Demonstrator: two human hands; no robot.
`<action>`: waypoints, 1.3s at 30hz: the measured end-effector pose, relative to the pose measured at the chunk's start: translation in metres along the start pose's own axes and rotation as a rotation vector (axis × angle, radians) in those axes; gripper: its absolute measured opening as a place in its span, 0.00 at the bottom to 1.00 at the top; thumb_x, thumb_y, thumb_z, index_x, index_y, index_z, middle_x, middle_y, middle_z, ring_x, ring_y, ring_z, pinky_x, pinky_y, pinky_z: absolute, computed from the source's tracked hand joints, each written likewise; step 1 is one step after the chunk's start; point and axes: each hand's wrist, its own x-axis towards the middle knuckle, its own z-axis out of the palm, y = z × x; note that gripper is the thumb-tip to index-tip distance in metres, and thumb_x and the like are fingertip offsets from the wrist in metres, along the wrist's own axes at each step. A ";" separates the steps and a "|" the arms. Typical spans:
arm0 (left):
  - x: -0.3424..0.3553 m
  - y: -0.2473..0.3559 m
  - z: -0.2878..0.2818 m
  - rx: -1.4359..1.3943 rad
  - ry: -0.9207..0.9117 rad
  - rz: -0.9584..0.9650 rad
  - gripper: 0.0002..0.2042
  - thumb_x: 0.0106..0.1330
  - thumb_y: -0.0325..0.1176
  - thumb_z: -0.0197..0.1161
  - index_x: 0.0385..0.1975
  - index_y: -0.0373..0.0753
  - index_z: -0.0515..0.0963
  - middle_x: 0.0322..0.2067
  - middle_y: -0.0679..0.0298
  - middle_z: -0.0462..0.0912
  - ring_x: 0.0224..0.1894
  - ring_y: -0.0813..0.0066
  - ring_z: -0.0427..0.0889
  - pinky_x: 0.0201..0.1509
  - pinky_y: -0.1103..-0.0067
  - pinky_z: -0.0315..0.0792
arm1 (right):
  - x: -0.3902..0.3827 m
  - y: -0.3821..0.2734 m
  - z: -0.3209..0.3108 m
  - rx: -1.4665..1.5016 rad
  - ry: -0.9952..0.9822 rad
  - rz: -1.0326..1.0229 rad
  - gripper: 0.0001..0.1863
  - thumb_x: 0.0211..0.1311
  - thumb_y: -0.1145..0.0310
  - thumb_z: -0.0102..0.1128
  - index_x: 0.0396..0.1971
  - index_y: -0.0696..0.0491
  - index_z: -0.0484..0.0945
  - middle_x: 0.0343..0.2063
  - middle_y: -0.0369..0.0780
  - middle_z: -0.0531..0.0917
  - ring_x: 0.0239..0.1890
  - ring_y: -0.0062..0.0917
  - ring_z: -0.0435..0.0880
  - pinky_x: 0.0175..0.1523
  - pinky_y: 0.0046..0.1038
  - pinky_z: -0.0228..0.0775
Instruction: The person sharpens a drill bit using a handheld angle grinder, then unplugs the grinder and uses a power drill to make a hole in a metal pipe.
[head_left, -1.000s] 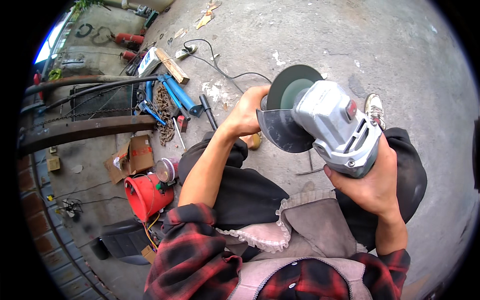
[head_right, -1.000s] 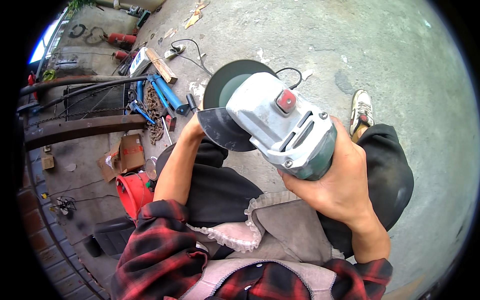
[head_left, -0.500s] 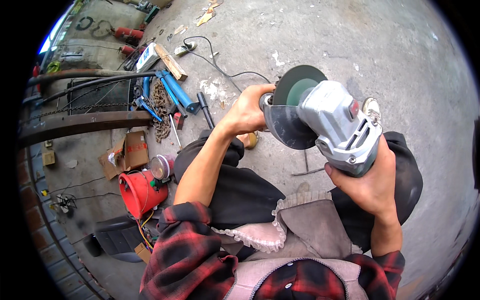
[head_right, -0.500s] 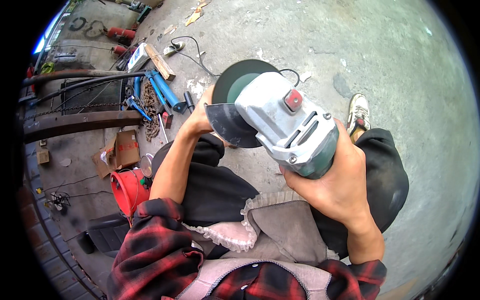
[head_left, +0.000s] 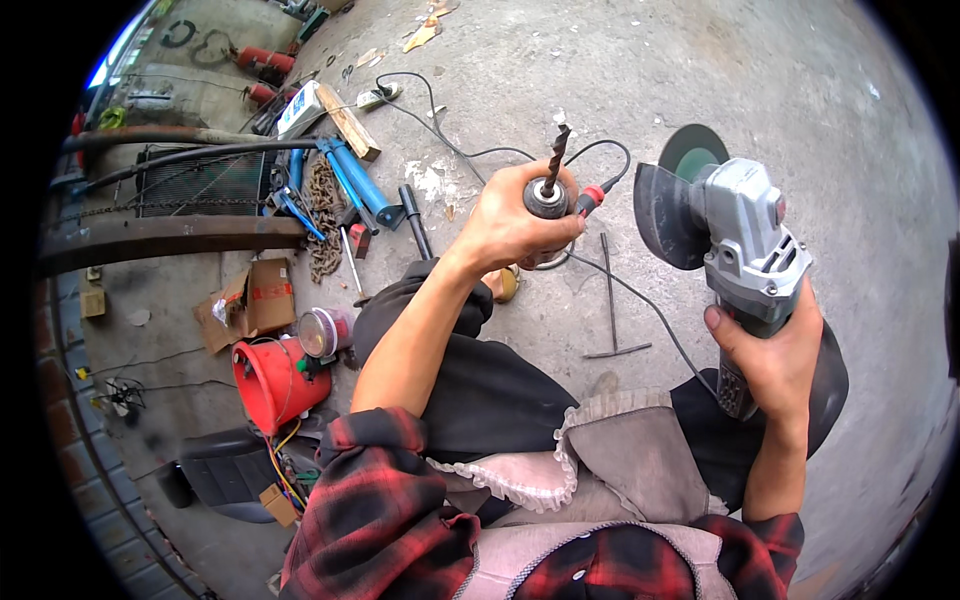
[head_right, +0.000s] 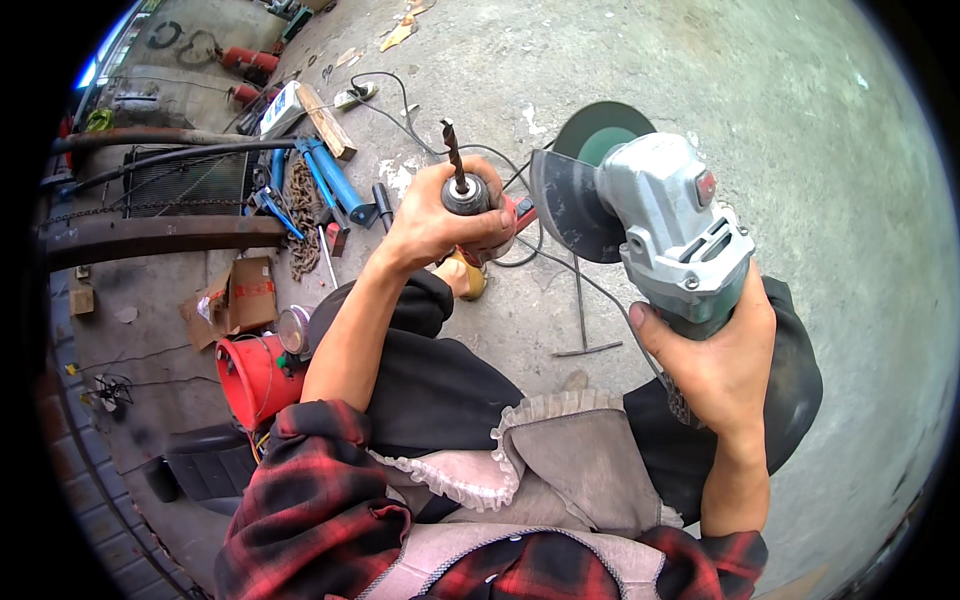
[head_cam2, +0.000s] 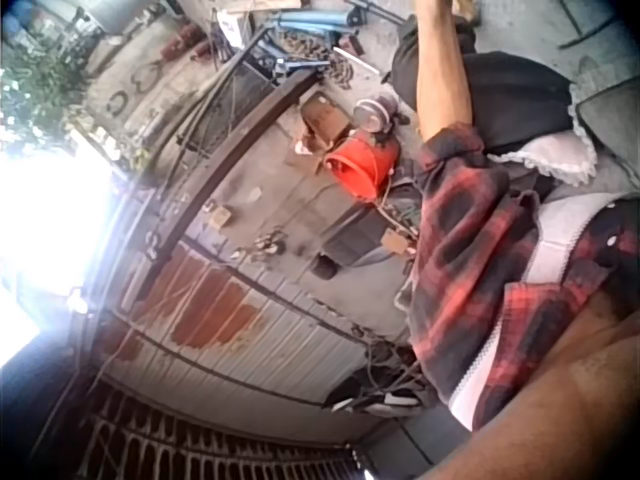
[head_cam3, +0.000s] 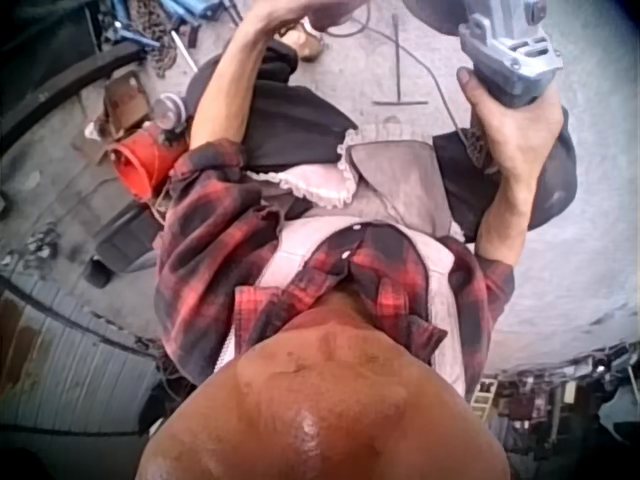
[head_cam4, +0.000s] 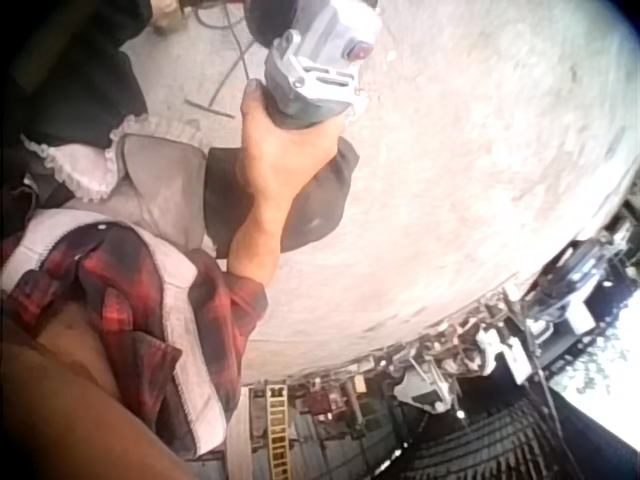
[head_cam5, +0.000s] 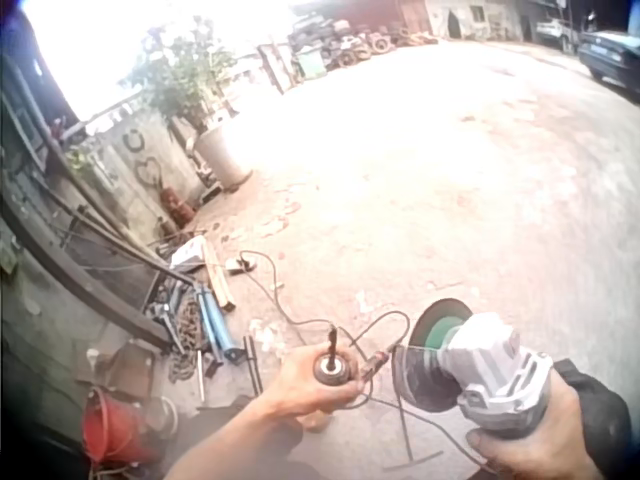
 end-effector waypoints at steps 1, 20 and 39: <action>-0.001 0.000 0.000 -0.019 0.012 -0.003 0.11 0.57 0.25 0.75 0.33 0.36 0.76 0.24 0.68 0.80 0.24 0.85 0.78 0.26 0.84 0.71 | 0.001 0.001 -0.001 -0.002 -0.006 0.000 0.30 0.49 0.75 0.78 0.53 0.61 0.75 0.43 0.39 0.85 0.43 0.21 0.82 0.52 0.26 0.75; -0.010 0.001 0.015 0.528 0.404 0.447 0.11 0.55 0.30 0.72 0.34 0.35 0.79 0.26 0.59 0.82 0.30 0.67 0.81 0.38 0.73 0.74 | 0.008 0.011 -0.018 0.028 0.146 -0.005 0.22 0.54 0.72 0.77 0.47 0.59 0.77 0.31 0.36 0.83 0.27 0.16 0.79 0.30 0.20 0.70; -0.012 0.003 0.017 0.560 0.534 0.578 0.09 0.49 0.27 0.70 0.30 0.40 0.77 0.23 0.60 0.80 0.32 0.55 0.82 0.46 0.66 0.73 | 0.008 0.008 -0.022 0.029 0.109 0.070 0.25 0.55 0.70 0.77 0.52 0.60 0.78 0.42 0.40 0.87 0.40 0.20 0.83 0.45 0.24 0.75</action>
